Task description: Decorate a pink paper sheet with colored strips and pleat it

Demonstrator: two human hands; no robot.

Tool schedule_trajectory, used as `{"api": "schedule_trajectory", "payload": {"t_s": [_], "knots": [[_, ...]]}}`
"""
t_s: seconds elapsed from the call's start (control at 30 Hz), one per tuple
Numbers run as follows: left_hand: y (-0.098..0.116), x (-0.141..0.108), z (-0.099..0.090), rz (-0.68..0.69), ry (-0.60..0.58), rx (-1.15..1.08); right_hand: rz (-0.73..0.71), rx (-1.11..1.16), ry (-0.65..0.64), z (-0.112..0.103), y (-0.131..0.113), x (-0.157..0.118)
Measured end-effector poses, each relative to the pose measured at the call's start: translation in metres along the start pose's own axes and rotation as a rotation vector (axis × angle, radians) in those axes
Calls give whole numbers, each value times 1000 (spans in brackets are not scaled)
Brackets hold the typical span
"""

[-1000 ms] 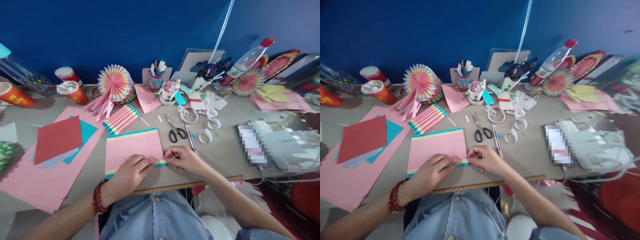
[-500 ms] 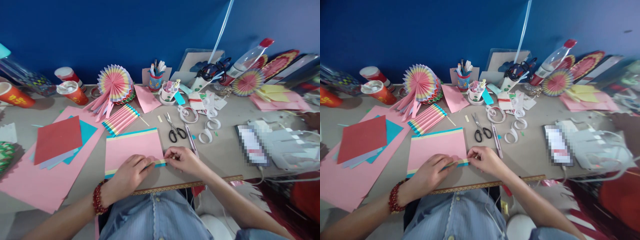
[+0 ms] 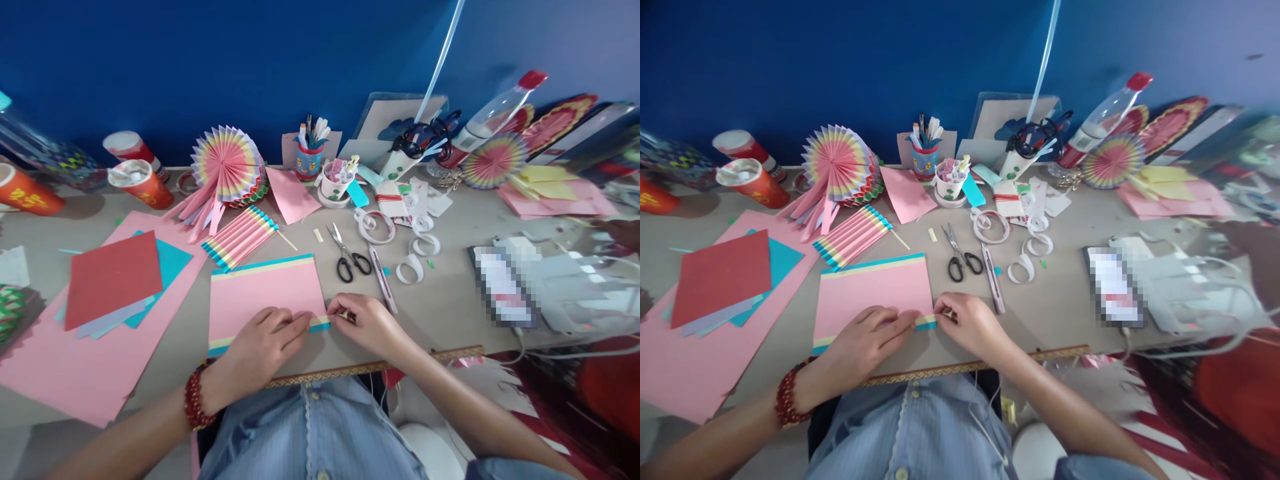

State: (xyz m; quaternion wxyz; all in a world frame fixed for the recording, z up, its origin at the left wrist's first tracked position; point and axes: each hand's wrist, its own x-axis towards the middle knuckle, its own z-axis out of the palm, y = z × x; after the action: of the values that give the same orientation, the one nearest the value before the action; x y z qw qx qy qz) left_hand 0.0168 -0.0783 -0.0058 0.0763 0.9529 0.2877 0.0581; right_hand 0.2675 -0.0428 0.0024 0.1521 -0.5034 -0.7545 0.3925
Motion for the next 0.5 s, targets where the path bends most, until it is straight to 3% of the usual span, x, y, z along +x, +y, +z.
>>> {"api": "schedule_trajectory", "payload": {"t_s": [0.5], "knots": [[1, -1, 3, 3, 10, 52, -33, -74, 19, 4, -1, -1]]}}
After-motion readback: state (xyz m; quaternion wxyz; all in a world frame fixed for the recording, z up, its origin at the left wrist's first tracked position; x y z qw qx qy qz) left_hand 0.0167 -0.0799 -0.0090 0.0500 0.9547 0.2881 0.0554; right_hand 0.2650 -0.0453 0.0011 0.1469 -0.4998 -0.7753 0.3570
